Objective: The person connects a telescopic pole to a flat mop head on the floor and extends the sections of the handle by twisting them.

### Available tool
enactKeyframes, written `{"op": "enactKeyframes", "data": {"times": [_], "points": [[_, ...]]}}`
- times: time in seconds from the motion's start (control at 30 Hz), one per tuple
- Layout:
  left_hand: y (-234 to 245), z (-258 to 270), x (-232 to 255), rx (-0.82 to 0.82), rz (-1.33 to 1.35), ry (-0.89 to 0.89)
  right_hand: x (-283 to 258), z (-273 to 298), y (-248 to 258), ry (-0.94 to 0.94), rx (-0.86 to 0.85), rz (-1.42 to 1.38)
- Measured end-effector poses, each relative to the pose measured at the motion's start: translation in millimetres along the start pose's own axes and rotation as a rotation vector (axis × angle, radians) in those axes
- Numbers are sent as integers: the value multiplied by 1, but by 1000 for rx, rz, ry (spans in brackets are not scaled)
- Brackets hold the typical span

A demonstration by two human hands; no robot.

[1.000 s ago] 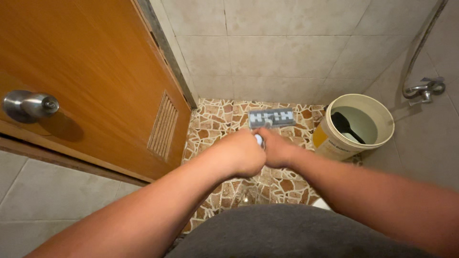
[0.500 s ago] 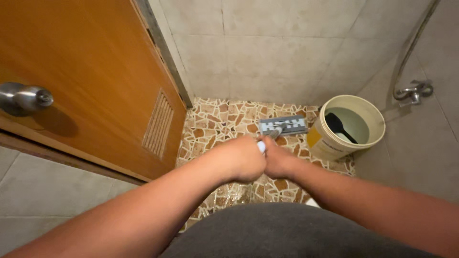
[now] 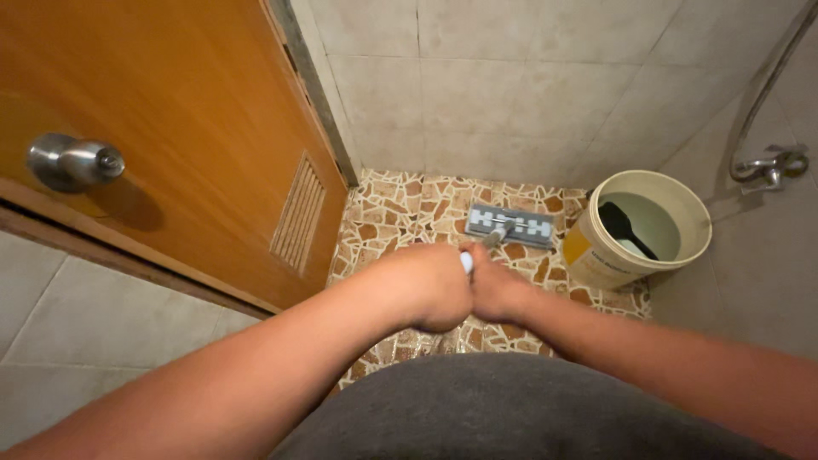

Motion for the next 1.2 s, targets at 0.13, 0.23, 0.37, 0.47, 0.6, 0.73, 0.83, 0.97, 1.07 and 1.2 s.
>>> {"op": "enactKeyframes", "data": {"times": [0.13,0.23,0.37,0.47,0.6,0.73,0.83,0.97,1.07,1.2], "points": [[7,-11,-3,-65,-141,-81,-4,-14,2,80,14,-75],[7,-54,-4,-30,-242,-198,7,-53,19,100,2,-104],[4,-74,-9,26,-191,-144,17,-79,28,165,-16,-103],[6,-57,-15,24,-164,-125,3,-68,16,159,-42,-155],[-2,-15,-19,-41,-126,-55,-13,-30,-2,114,-119,-233],[-2,-25,-18,-56,-173,-109,-16,-36,-4,127,-93,-119],[1,-63,-19,-12,-201,-159,-7,-70,16,150,-38,-69],[-1,-85,-25,26,-203,-153,-1,-89,31,161,-11,2],[-1,-77,-39,-1,-229,-173,-2,-73,26,114,12,6],[-4,-73,-40,-39,-199,-172,-3,-54,20,55,56,42]]}}
Point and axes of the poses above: each hand's wrist, its own z-axis away from the middle knuckle, its own y-axis out of the back of the hand, x = y × z, the point moved 2 cm from there along -z, towards the middle knuckle, and after that the axes turned 15 degrees about -y, right-handed, at the moved point
